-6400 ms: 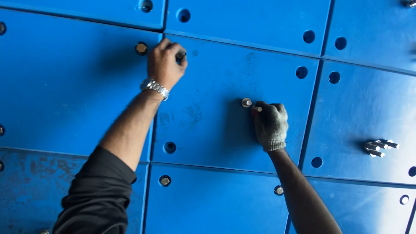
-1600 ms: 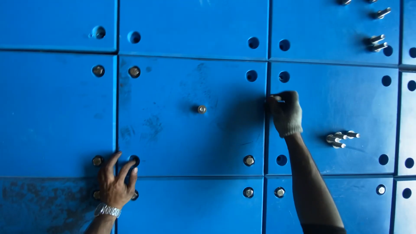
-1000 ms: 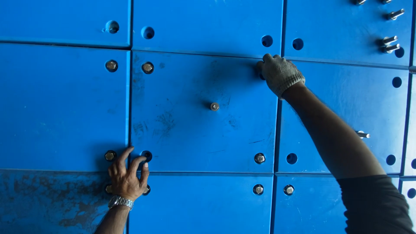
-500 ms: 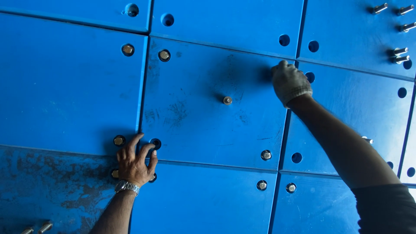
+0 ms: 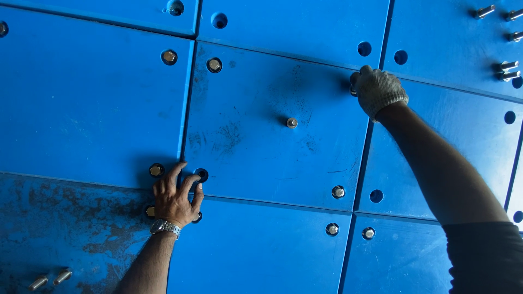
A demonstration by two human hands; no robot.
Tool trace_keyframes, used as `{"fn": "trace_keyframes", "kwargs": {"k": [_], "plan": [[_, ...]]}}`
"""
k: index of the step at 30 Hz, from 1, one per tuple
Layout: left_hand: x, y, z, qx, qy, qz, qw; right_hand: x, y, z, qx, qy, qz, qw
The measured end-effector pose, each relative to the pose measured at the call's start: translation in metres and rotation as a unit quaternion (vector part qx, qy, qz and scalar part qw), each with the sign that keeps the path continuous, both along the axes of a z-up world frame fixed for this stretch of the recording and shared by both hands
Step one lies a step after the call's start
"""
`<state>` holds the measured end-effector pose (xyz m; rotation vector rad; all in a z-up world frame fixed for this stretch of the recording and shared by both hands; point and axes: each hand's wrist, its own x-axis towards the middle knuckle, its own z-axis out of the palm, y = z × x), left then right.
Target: The person is manually placing and then tightening bolts on a large blue industrial structure using their hands and a socket wrench.
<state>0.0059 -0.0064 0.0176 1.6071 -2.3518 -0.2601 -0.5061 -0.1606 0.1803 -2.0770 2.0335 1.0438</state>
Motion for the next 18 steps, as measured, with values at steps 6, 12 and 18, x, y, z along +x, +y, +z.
{"fn": "trace_keyframes", "kwargs": {"k": [6, 12, 18], "plan": [[0.0, -0.001, 0.0, 0.008, 0.001, -0.002, 1.0, -0.006, -0.002, -0.005, 0.052, 0.016, 0.054, 0.997], [0.001, -0.001, -0.002, -0.004, 0.002, -0.001, 1.0, -0.02, 0.01, -0.017, -0.016, -0.1, -0.082, 0.991], [0.003, 0.0, -0.005, -0.007, 0.011, -0.003, 1.0, -0.033, 0.015, -0.035, -0.053, -0.062, -0.041, 0.996]]}}
